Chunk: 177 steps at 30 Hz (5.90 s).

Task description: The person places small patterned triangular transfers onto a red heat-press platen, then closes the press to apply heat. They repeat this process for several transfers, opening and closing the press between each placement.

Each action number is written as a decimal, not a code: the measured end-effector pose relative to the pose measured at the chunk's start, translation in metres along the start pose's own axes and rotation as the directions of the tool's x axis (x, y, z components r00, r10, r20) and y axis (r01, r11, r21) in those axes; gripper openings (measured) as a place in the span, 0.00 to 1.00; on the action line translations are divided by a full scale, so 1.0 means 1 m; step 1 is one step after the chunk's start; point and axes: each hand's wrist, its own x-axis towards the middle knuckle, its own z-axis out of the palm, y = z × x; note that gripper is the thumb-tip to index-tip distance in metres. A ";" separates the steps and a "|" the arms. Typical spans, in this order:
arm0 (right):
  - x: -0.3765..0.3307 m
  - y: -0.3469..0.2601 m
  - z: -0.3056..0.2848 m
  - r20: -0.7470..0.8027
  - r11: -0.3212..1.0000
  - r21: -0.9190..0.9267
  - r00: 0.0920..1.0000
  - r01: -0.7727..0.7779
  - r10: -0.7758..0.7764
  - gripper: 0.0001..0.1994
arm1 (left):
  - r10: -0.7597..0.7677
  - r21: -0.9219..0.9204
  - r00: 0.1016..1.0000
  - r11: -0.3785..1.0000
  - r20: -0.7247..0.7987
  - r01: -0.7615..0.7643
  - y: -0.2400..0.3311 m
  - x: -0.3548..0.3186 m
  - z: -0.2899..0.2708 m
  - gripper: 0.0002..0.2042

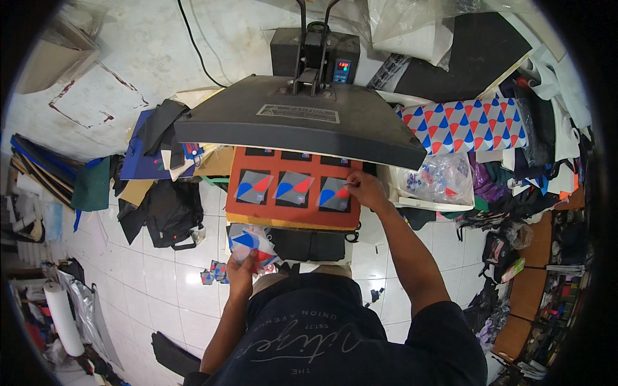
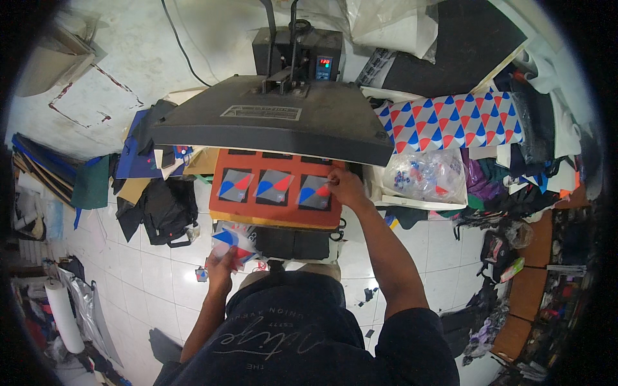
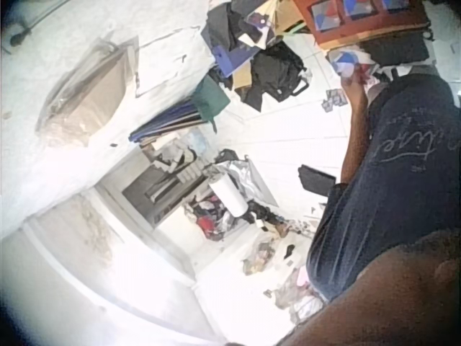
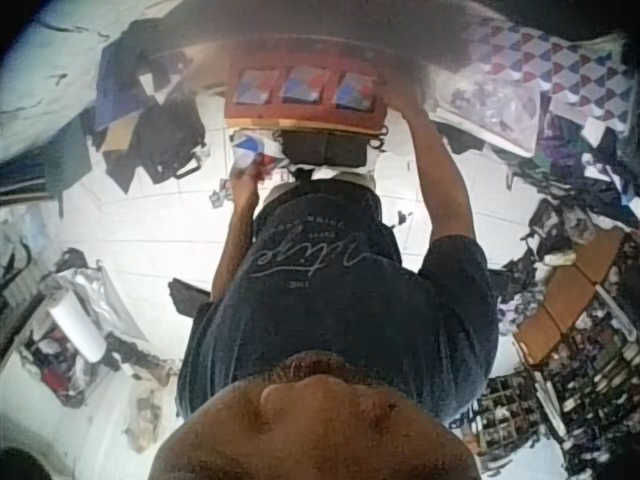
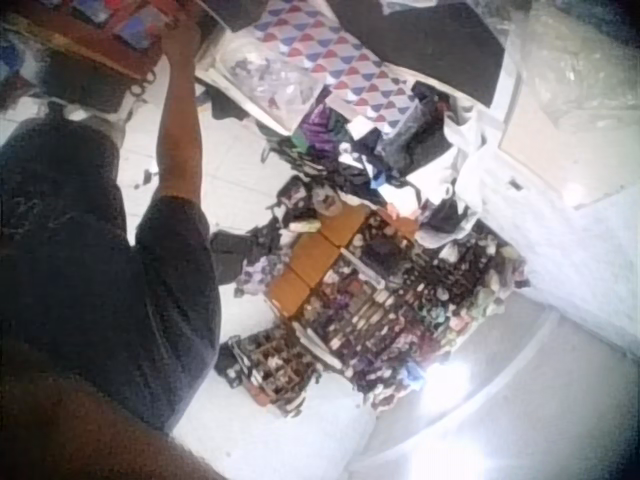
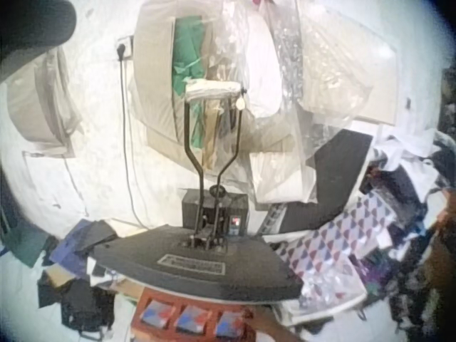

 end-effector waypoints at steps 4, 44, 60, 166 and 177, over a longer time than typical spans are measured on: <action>-0.001 0.002 -0.002 0.002 1.000 -0.004 1.000 -0.031 0.031 0.13 | -0.026 0.032 1.000 0.999 -0.014 0.026 0.007 -0.002 0.005 0.09; -0.010 -0.011 -0.003 -0.135 0.995 -0.050 0.988 -0.083 0.075 0.18 | -0.048 0.038 0.998 0.998 0.039 0.047 0.004 -0.003 0.003 0.09; -0.008 0.001 0.002 -0.141 0.996 -0.023 0.987 -0.083 0.079 0.17 | -0.015 0.067 0.999 0.998 0.041 0.013 -0.003 0.001 -0.001 0.09; -0.079 -0.016 0.028 -0.261 0.941 -0.326 0.947 0.095 -0.186 0.35 | -0.103 -0.042 0.986 0.993 0.133 0.110 0.013 -0.008 0.031 0.10; -0.083 -0.032 0.027 -0.364 0.964 -0.196 0.900 0.178 -0.240 0.28 | -0.103 0.048 0.981 0.994 0.163 0.096 -0.014 -0.012 0.022 0.07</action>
